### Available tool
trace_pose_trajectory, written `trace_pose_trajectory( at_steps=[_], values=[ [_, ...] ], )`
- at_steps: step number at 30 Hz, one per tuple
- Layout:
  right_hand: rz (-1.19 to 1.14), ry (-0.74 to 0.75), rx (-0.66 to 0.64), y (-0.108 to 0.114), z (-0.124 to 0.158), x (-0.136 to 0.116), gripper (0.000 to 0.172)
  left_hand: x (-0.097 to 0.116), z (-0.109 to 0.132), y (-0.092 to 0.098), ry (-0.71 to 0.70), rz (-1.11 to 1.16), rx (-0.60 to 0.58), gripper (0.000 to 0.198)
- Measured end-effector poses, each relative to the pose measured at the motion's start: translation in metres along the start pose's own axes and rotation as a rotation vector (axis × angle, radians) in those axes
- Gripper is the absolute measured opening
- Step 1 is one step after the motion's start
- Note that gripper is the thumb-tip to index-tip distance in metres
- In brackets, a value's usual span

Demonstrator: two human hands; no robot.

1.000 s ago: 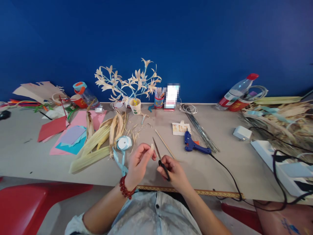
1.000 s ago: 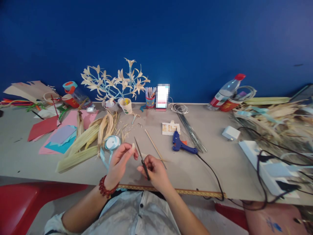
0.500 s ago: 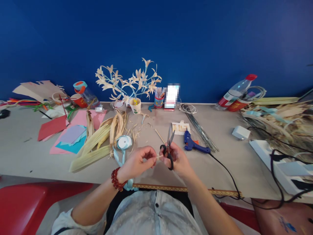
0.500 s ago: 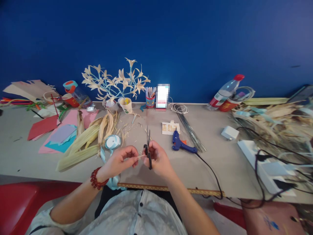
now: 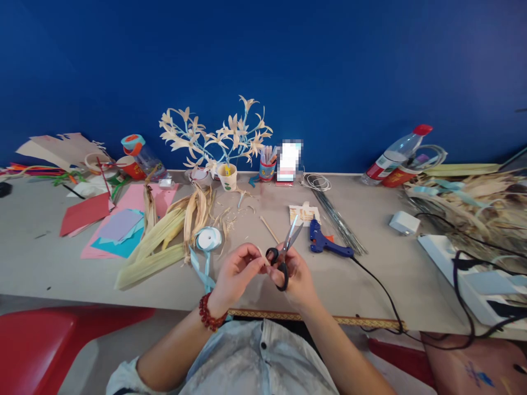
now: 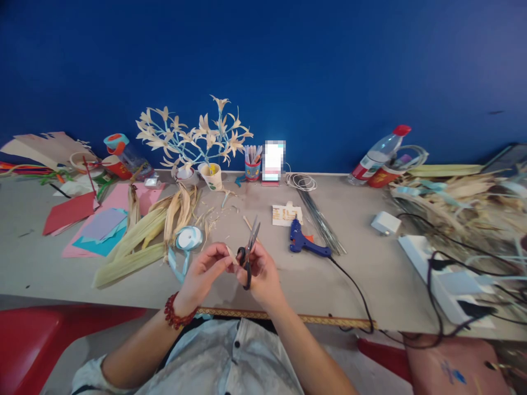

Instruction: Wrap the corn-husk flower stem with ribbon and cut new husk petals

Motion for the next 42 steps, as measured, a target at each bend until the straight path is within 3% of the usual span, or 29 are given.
trace_pose_trajectory(
  at_steps=[6,10,14,18,28,42],
  values=[
    [0.074,-0.023,-0.018,-0.001,0.002,-0.007,0.044,0.003,-0.002,-0.002,0.020,-0.017,-0.002,0.021],
    [0.097,-0.040,-0.030,0.005,0.006,-0.003,0.040,0.005,-0.002,0.000,-0.048,-0.026,0.046,0.015],
    [0.103,-0.095,-0.187,0.009,0.015,0.012,0.044,0.014,-0.001,0.004,-0.144,-0.110,0.126,0.012],
    [0.130,-0.132,-0.278,0.011,0.028,0.026,0.050,0.016,-0.002,0.005,-0.143,-0.062,0.129,0.010],
    [0.131,-0.240,-0.267,0.012,0.034,0.026,0.053,0.018,-0.004,0.001,-0.142,-0.016,0.044,0.010],
    [0.192,-0.283,-0.225,0.015,0.034,0.026,0.055,0.019,-0.004,0.001,-0.132,-0.013,0.044,0.008]
  ],
)
Point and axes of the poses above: each hand's wrist, its own z-axis away from the middle knuckle, its own y-axis out of the back of the hand, x = y × z, the point moved 4 cm from there along -z, towards the middle knuckle, and after that the axes turned 13 degrees about -x, right-handed, at the moved point
